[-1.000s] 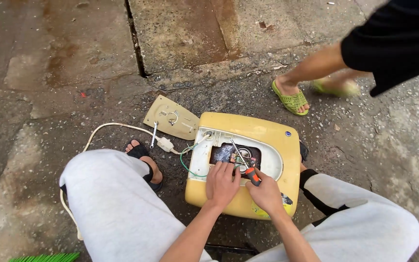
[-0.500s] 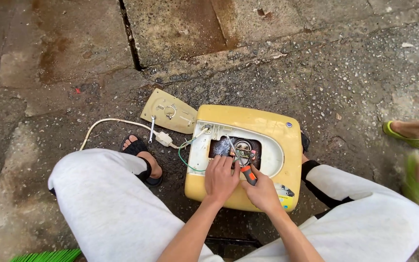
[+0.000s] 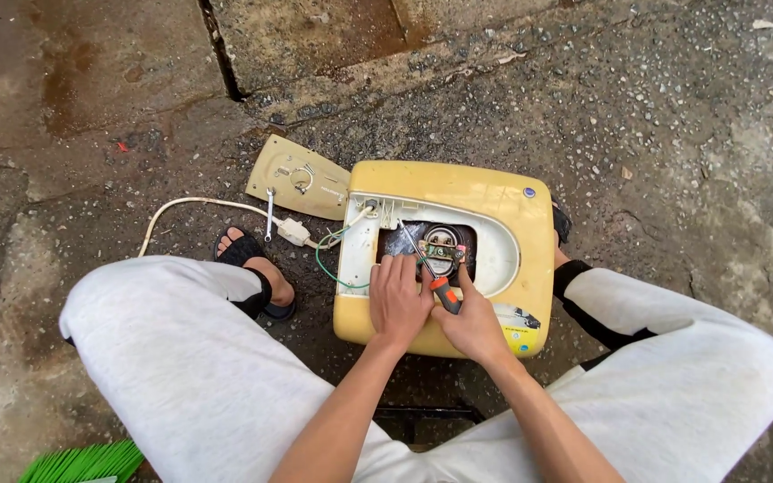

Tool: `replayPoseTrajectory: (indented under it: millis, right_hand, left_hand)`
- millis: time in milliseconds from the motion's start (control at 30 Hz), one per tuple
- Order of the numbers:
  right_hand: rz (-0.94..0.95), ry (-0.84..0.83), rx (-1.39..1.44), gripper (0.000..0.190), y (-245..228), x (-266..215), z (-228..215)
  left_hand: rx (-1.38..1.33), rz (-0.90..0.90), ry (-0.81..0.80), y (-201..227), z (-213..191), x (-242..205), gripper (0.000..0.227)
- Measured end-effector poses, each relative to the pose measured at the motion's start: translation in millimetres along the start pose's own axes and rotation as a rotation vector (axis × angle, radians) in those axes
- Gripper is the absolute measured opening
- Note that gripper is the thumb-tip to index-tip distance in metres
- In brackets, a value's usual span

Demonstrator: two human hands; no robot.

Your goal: Removing internal components and screws from a small appliance using a screwdriver.

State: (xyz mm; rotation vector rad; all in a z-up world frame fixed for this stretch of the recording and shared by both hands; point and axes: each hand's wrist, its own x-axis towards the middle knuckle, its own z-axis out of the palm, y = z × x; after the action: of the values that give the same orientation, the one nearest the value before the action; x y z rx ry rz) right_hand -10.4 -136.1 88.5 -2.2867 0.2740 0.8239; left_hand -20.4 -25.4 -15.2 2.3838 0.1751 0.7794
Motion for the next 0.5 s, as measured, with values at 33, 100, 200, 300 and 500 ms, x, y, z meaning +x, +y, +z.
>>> replayPoseTrajectory:
  millis: [33,100,200,300,500]
  right_hand:
    - [-0.004,0.003,0.016,0.094,-1,-2,0]
    - [-0.001,0.000,0.017,0.095,0,-2,0]
    - [-0.005,0.004,0.031,0.094,0,-2,-2]
    - [0.001,0.077,0.064,0.079,18,17,-1]
    - [-0.023,0.274,-0.121,0.023,35,60,-11]
  left_hand:
    - [-0.003,-0.004,0.001,0,0,0,0.010]
    - [0.001,-0.005,-0.002,-2,3,-2,0.010]
    - [-0.002,-0.012,-0.012,0,1,0,0.010]
    - [-0.005,-0.020,-0.024,4,-4,3,0.007]
    - [0.016,-0.017,-0.004,8,-8,6,0.006]
